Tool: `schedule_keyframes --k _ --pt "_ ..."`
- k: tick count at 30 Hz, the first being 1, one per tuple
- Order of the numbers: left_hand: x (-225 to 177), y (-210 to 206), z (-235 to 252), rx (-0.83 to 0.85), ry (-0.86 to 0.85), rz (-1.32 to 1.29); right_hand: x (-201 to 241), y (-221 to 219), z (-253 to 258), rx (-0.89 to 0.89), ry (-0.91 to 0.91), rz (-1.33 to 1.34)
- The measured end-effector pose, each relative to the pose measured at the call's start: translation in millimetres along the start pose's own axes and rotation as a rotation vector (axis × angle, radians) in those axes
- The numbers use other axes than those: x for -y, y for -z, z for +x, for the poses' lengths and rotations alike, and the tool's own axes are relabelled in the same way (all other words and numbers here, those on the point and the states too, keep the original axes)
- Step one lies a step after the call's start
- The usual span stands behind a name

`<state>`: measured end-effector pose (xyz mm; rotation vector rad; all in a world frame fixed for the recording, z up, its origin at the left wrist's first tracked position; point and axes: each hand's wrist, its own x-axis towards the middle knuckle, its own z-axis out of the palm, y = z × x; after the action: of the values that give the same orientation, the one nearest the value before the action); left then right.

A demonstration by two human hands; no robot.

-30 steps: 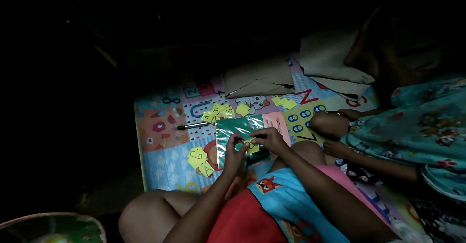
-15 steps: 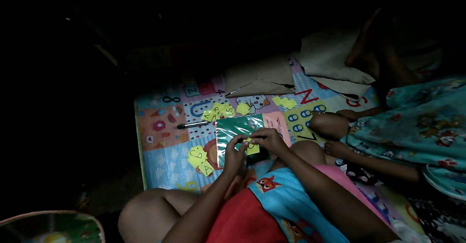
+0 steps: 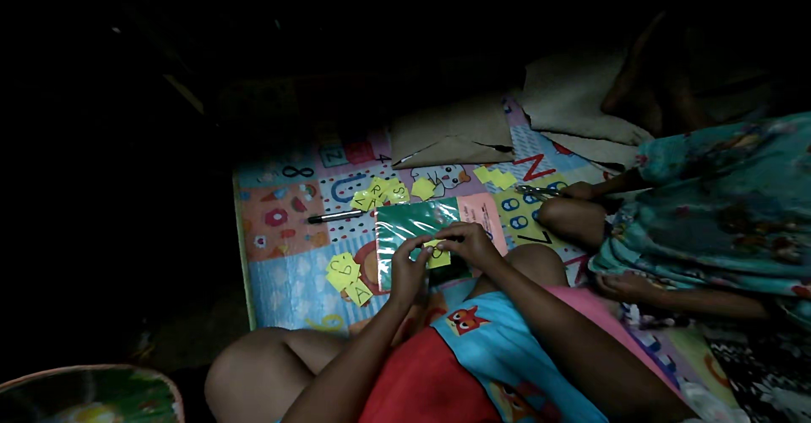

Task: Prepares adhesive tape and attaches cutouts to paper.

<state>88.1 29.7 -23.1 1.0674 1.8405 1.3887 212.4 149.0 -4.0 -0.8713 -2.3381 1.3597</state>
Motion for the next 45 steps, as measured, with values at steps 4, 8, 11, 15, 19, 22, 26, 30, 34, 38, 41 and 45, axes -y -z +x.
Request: schedule_keyframes --k 4,8,11,15,19,22,26,30,34,38,41,45 --pt "1.1 0.4 -0.4 -0.007 0.003 -0.005 0.3 -1.3 0.0 -0.014 -0.019 0.007" --pt "0.8 0.2 0.1 -0.007 0.004 -0.003 -1.2 -0.8 0.2 -0.016 -0.017 0.005" --pt "-0.4 0.8 -0.3 -0.003 0.009 0.012 -0.9 -0.6 -0.1 -0.009 -0.026 -0.003" --pt "-2.6 1.1 0.0 -0.002 0.032 0.03 0.4 -0.4 -0.3 -0.017 -0.038 -0.007" --pt "-4.9 1.7 -0.5 0.014 0.056 0.053 1.8 0.0 -1.5 -0.02 -0.05 -0.019" --pt "-6.4 1.3 -0.1 0.003 0.064 0.063 2.8 0.7 -1.2 -0.014 -0.069 -0.022" --pt "-6.1 1.4 0.0 0.0 0.063 0.09 1.9 -0.7 -1.8 -0.029 -0.052 -0.03" --pt "-9.4 2.6 0.5 0.021 0.09 0.105 3.9 1.4 -2.1 -0.015 -0.04 -0.061" --pt "-9.9 1.8 1.4 0.032 0.099 0.112 4.9 2.0 -1.6 -0.032 -0.019 -0.102" --pt "-5.1 0.5 1.3 0.026 0.059 0.092 5.9 2.9 -1.2 -0.017 -0.003 -0.128" --pt "-4.8 1.4 2.8 0.055 0.075 0.109 5.0 2.0 -1.6 -0.004 0.067 -0.118" --pt "-2.7 3.7 5.2 0.101 0.139 0.121 2.4 2.8 -2.7 -0.014 0.119 -0.109"
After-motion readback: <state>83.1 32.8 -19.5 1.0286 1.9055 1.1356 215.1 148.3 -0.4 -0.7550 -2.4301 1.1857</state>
